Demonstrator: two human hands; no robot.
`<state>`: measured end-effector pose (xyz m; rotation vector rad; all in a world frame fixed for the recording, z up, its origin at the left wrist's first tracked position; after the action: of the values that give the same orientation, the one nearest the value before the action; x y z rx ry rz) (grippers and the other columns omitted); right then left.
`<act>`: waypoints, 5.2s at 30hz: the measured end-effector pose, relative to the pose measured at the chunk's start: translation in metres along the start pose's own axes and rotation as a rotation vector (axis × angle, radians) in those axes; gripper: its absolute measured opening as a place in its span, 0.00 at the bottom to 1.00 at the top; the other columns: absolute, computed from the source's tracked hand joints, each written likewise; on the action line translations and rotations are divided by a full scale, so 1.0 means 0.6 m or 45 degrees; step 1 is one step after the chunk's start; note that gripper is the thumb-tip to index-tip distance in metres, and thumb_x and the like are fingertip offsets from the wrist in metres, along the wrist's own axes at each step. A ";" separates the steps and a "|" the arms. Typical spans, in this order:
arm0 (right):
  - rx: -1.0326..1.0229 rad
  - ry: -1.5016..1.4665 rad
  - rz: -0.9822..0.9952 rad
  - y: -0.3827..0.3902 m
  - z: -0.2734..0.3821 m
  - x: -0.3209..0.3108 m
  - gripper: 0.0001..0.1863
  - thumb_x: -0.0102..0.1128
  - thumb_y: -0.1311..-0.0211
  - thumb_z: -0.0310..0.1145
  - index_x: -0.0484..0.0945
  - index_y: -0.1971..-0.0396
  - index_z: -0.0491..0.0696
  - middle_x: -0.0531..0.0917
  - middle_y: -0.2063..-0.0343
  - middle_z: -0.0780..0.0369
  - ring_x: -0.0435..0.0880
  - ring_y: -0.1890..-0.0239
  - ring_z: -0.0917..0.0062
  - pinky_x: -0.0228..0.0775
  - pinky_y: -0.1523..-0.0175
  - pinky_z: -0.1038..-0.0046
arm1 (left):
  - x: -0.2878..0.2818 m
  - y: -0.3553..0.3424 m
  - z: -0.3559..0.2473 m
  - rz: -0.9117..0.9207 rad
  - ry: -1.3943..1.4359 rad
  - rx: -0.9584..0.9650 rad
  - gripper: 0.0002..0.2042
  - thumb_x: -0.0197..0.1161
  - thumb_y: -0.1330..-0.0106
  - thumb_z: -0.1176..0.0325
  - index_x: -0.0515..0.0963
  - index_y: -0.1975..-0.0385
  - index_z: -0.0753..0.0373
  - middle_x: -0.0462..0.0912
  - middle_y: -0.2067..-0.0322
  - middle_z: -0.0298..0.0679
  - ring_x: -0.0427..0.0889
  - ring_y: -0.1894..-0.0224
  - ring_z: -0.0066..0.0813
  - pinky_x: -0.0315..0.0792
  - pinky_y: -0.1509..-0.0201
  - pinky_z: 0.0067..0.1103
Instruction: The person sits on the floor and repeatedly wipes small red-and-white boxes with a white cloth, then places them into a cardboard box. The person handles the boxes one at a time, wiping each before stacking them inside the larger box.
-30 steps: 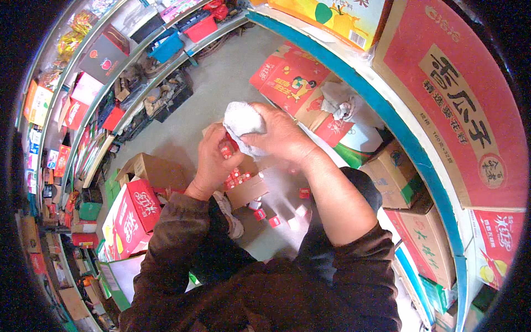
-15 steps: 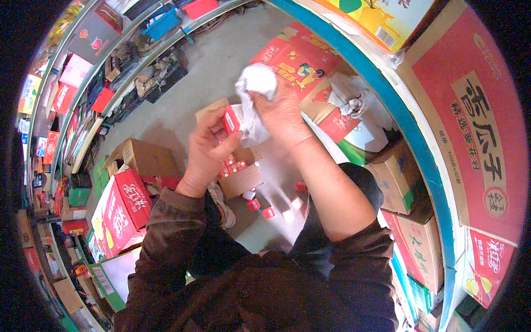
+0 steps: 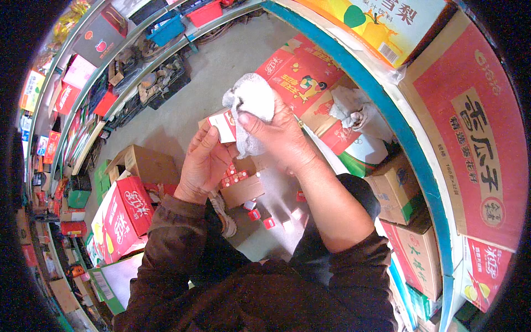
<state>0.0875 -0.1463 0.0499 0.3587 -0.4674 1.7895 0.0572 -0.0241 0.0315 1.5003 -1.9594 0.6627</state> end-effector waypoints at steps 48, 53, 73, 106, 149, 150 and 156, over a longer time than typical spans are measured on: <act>-0.443 1.224 -0.400 -0.024 0.008 -0.014 0.23 0.62 0.47 0.22 0.67 0.51 0.44 0.81 0.64 0.57 0.81 0.59 0.75 0.73 0.56 0.74 | -0.048 -0.002 0.043 -0.093 -0.098 -0.318 0.17 0.47 0.29 0.57 0.72 0.54 0.65 0.79 0.64 0.40 0.77 0.66 0.28 0.73 0.54 0.29; -0.159 0.367 -0.570 -0.040 -0.002 -0.059 0.20 0.61 0.44 0.26 0.68 0.51 0.43 0.81 0.63 0.62 0.80 0.61 0.79 0.74 0.57 0.74 | -0.036 -0.005 0.034 -0.020 0.011 -0.307 0.18 0.49 0.30 0.56 0.72 0.53 0.65 0.79 0.64 0.40 0.78 0.65 0.29 0.73 0.54 0.28; -0.235 0.629 -0.556 -0.036 -0.005 -0.047 0.20 0.61 0.43 0.31 0.68 0.52 0.43 0.82 0.64 0.57 0.82 0.61 0.71 0.74 0.58 0.71 | -0.033 -0.009 0.037 -0.063 -0.144 -0.170 0.17 0.51 0.31 0.60 0.70 0.48 0.62 0.79 0.57 0.39 0.78 0.60 0.29 0.73 0.51 0.29; -0.161 0.283 -0.507 -0.021 -0.026 -0.042 0.16 0.59 0.41 0.24 0.70 0.53 0.44 0.80 0.62 0.63 0.79 0.60 0.79 0.72 0.54 0.76 | 0.003 -0.002 -0.032 -0.136 -1.327 0.587 0.29 0.75 0.58 0.74 0.67 0.54 0.64 0.74 0.60 0.37 0.75 0.57 0.27 0.75 0.53 0.21; 0.069 -0.055 -0.384 -0.009 -0.009 -0.043 0.23 0.60 0.40 0.35 0.67 0.46 0.47 0.79 0.58 0.64 0.78 0.58 0.79 0.72 0.54 0.75 | -0.016 -0.021 0.012 -0.117 -0.705 0.134 0.29 0.63 0.41 0.76 0.59 0.41 0.64 0.73 0.51 0.41 0.78 0.56 0.27 0.75 0.56 0.21; 0.083 -0.100 -0.376 -0.008 -0.009 -0.042 0.23 0.61 0.40 0.35 0.67 0.46 0.47 0.79 0.58 0.64 0.78 0.58 0.79 0.72 0.54 0.75 | -0.018 -0.021 0.011 -0.118 -0.669 0.131 0.29 0.64 0.43 0.78 0.59 0.41 0.64 0.72 0.50 0.41 0.77 0.54 0.27 0.75 0.54 0.22; 0.000 0.099 -0.274 -0.004 -0.009 -0.039 0.23 0.61 0.40 0.34 0.67 0.46 0.47 0.79 0.58 0.63 0.78 0.57 0.77 0.71 0.52 0.75 | -0.021 -0.023 0.001 -0.175 -1.042 0.269 0.22 0.59 0.42 0.82 0.64 0.47 0.63 0.75 0.53 0.39 0.79 0.57 0.26 0.76 0.56 0.22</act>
<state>0.0959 -0.1626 0.0346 0.3256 -0.3599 1.5883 0.0727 -0.0193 0.0229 2.2636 -2.3660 0.1932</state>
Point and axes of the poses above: each hand's wrist, its own y-axis away from the middle knuckle, its own x-axis out of the palm, z = x × y, the point moved 7 cm from there along -y, towards the middle knuckle
